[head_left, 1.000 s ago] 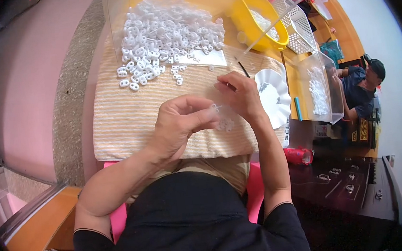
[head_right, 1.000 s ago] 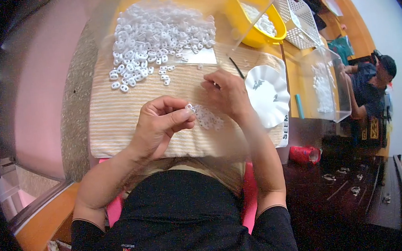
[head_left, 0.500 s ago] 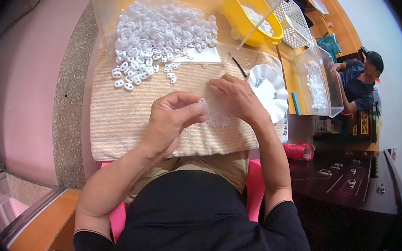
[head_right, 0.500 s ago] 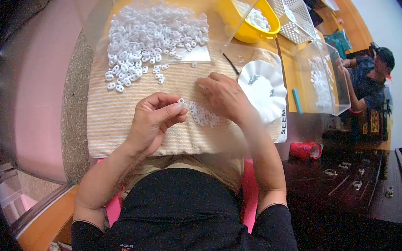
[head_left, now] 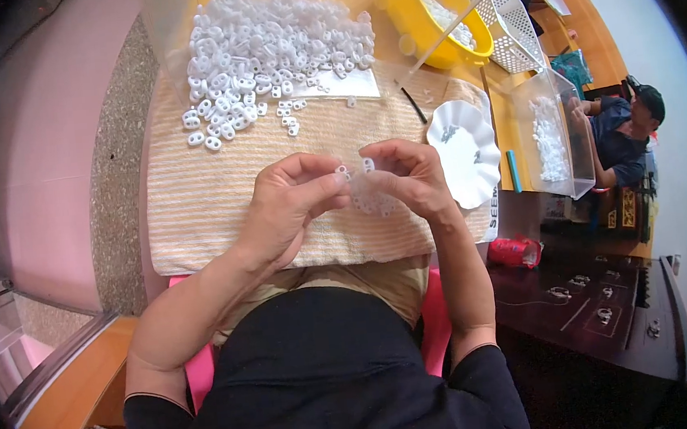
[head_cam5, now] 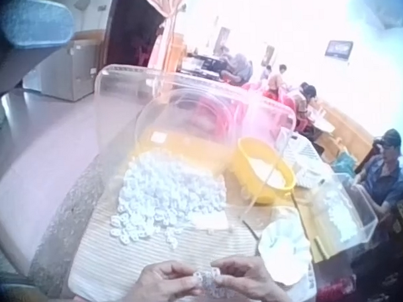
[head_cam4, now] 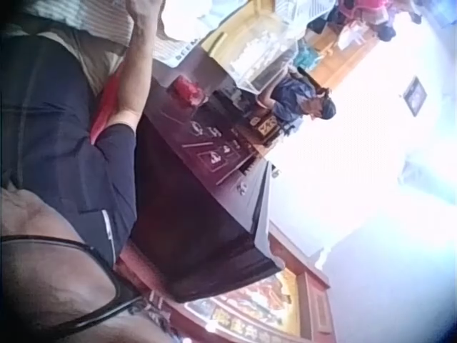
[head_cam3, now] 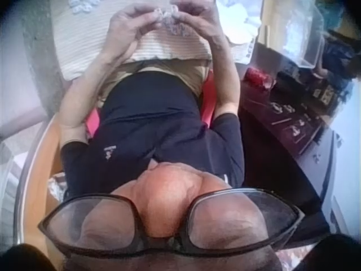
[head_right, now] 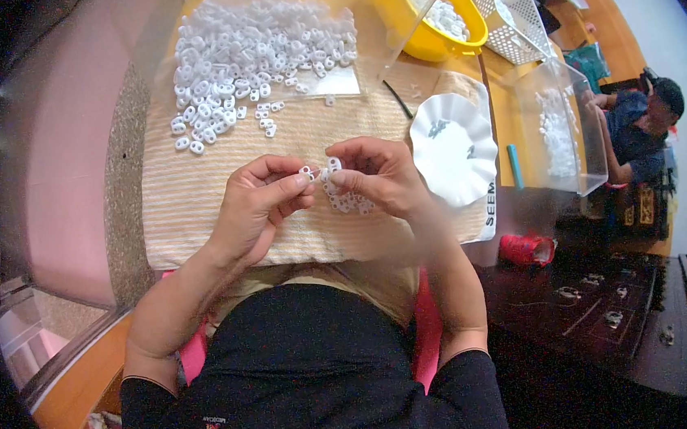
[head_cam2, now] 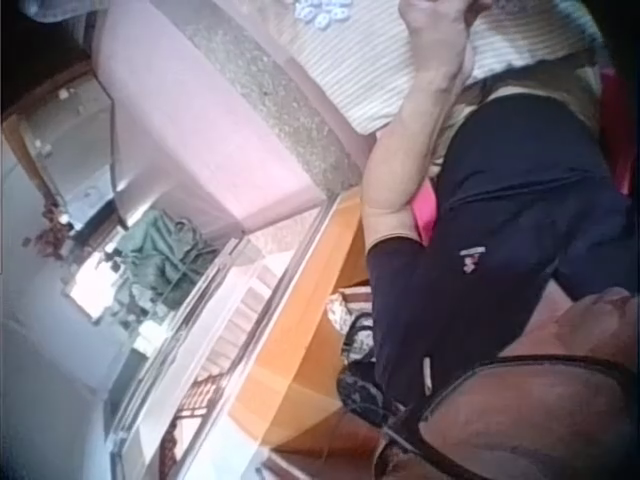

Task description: The person sorts small white plastic components by hand, transferring them from a plastic bin into a smaller white dish.

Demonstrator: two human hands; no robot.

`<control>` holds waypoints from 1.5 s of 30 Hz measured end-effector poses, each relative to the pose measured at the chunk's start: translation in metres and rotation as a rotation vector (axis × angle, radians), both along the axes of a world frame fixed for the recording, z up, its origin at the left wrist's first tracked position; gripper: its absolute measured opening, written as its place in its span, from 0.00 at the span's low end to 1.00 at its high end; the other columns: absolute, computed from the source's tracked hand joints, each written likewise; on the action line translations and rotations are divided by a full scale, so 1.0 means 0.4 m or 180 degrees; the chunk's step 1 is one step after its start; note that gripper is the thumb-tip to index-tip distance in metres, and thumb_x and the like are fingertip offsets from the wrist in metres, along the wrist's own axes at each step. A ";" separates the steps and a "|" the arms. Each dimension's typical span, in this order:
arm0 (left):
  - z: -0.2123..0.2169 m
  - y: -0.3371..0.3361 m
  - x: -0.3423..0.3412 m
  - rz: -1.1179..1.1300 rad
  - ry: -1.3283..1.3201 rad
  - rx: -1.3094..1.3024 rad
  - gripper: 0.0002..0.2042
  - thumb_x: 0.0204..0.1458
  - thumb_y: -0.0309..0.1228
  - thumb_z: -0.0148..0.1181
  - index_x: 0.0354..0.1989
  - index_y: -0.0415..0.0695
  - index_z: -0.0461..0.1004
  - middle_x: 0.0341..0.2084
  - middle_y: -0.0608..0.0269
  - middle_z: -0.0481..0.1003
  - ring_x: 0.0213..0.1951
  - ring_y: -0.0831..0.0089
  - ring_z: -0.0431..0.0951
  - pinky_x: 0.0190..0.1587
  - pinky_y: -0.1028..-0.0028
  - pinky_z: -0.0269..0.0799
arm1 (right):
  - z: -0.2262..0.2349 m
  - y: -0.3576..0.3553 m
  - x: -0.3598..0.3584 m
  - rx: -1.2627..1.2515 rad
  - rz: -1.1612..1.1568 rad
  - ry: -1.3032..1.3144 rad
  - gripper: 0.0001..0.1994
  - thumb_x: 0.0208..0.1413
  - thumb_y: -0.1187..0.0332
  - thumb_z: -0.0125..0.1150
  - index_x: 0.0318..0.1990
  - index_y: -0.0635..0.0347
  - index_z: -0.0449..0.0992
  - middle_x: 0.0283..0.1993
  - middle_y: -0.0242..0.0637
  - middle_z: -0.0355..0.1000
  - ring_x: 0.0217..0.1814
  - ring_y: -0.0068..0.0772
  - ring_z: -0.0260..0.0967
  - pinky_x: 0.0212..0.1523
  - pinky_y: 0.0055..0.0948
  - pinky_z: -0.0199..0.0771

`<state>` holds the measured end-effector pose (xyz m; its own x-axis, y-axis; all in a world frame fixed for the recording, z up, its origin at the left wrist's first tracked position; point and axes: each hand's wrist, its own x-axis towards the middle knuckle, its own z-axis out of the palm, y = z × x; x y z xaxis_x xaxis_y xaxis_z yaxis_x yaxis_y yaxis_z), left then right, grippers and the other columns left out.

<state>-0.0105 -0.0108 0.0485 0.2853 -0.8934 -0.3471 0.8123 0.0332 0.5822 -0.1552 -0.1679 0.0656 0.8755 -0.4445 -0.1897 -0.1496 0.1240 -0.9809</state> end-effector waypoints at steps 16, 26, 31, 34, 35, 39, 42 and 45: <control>-0.011 0.001 0.000 -0.0130 -0.0047 0.0083 0.08 0.53 0.22 0.60 0.40 0.37 0.73 0.34 0.59 0.78 0.33 0.76 0.78 0.39 0.77 0.78 | -0.030 0.012 -0.001 0.0011 0.0067 -0.0109 0.15 0.53 0.76 0.64 0.50 0.67 0.73 0.39 0.35 0.77 0.37 0.19 0.73 0.36 0.19 0.75; -0.014 0.002 0.000 -0.0146 -0.0086 0.0063 0.08 0.53 0.23 0.61 0.40 0.37 0.73 0.34 0.59 0.78 0.33 0.77 0.78 0.39 0.77 0.77 | -0.032 0.018 0.001 -0.0029 0.0043 -0.0082 0.15 0.53 0.76 0.64 0.49 0.67 0.74 0.39 0.34 0.77 0.36 0.18 0.73 0.35 0.18 0.74; -0.014 0.001 -0.002 -0.0151 -0.0123 0.0085 0.08 0.53 0.23 0.60 0.40 0.37 0.74 0.34 0.59 0.78 0.33 0.77 0.78 0.39 0.77 0.77 | -0.034 0.019 -0.001 -0.0090 0.0094 -0.0032 0.15 0.54 0.76 0.64 0.50 0.67 0.74 0.38 0.33 0.77 0.37 0.17 0.73 0.36 0.17 0.74; -0.011 0.003 -0.001 -0.0165 -0.0135 0.0093 0.08 0.53 0.22 0.60 0.40 0.37 0.74 0.34 0.59 0.78 0.33 0.76 0.78 0.39 0.77 0.77 | -0.031 0.019 -0.001 -0.0112 0.0136 0.0014 0.16 0.54 0.76 0.64 0.50 0.67 0.74 0.38 0.33 0.77 0.37 0.17 0.73 0.37 0.17 0.74; -0.011 0.002 -0.002 -0.0167 -0.0132 0.0093 0.08 0.53 0.22 0.60 0.40 0.37 0.74 0.34 0.59 0.78 0.33 0.76 0.78 0.39 0.77 0.77 | -0.031 0.019 -0.001 -0.0112 0.0135 0.0017 0.16 0.54 0.76 0.64 0.50 0.67 0.74 0.38 0.33 0.77 0.37 0.17 0.73 0.37 0.17 0.74; -0.011 0.000 -0.004 -0.0184 -0.0165 0.0112 0.07 0.53 0.23 0.60 0.40 0.37 0.74 0.34 0.59 0.78 0.33 0.77 0.78 0.39 0.78 0.77 | -0.029 0.024 0.000 -0.0180 0.0143 -0.0033 0.15 0.53 0.75 0.65 0.49 0.67 0.75 0.39 0.33 0.77 0.38 0.17 0.72 0.37 0.17 0.73; -0.009 0.001 -0.005 -0.0209 -0.0156 0.0133 0.07 0.53 0.23 0.61 0.40 0.37 0.74 0.34 0.59 0.78 0.33 0.77 0.78 0.39 0.78 0.77 | -0.033 0.023 -0.001 -0.0211 0.0180 -0.0034 0.15 0.53 0.75 0.65 0.49 0.67 0.75 0.40 0.33 0.77 0.39 0.18 0.73 0.39 0.18 0.73; -0.012 0.003 -0.004 -0.0221 -0.0130 0.0147 0.07 0.52 0.23 0.61 0.39 0.37 0.75 0.34 0.59 0.78 0.33 0.77 0.78 0.39 0.78 0.77 | -0.023 0.032 0.004 -0.0152 0.0190 0.0026 0.15 0.54 0.74 0.65 0.49 0.67 0.75 0.40 0.33 0.77 0.40 0.18 0.73 0.40 0.18 0.73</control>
